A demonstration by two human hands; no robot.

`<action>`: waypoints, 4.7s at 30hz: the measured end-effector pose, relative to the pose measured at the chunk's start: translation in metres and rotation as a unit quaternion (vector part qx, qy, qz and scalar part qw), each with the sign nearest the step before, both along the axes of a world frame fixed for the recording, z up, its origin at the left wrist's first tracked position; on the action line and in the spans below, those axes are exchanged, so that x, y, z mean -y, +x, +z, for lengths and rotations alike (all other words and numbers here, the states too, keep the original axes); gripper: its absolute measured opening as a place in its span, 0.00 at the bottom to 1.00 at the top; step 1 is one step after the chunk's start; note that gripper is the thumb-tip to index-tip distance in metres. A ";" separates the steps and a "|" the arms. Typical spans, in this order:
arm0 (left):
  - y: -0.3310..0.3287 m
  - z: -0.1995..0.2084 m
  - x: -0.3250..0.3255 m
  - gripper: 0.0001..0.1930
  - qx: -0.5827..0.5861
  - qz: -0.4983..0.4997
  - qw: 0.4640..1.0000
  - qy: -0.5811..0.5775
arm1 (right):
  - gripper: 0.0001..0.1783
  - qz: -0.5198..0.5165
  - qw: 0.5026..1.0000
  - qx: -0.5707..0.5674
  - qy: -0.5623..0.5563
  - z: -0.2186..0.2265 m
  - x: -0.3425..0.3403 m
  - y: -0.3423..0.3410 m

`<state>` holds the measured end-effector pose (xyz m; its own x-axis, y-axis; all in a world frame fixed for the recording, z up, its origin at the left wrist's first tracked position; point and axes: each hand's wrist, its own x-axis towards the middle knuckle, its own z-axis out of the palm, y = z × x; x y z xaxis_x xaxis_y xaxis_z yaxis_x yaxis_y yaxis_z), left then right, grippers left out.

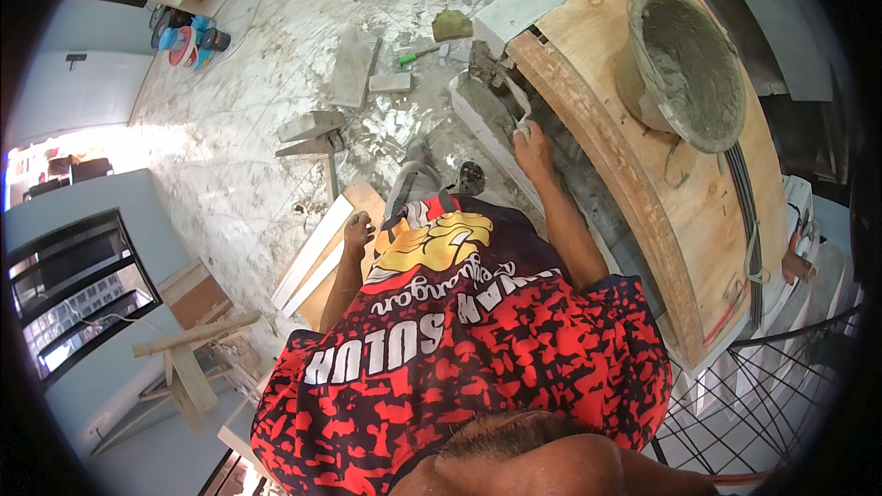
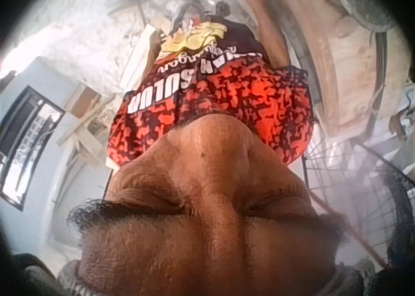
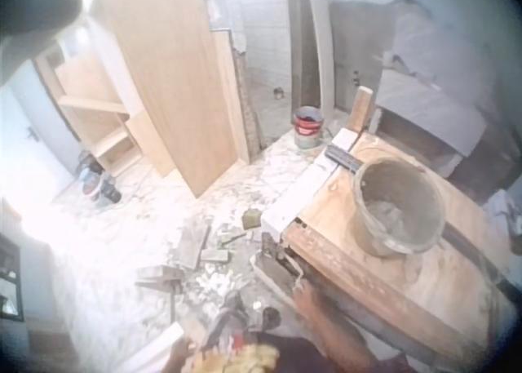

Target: The person applies mortar to the side of a large white block with a trowel, positions the block onto a row of existing blocks, and taps it into place using a mallet and the handle of the trowel.

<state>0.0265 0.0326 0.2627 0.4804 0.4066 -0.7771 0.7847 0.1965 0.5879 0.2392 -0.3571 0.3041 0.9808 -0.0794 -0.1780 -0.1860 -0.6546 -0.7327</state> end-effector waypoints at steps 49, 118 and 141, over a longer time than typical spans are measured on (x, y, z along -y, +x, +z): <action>-0.156 -0.041 -0.026 0.16 -0.023 0.198 0.978 -0.058 | 0.21 0.101 0.982 -0.018 -0.161 -0.009 -0.043 -0.005; -0.196 -0.071 -0.011 0.16 -0.026 0.236 0.969 -0.061 | 0.23 0.027 0.977 0.092 -0.192 0.032 -0.019 -0.035; -0.207 -0.081 -0.027 0.21 -0.014 0.216 0.973 -0.084 | 0.13 -0.152 0.976 -0.056 0.145 0.074 -0.029 -0.120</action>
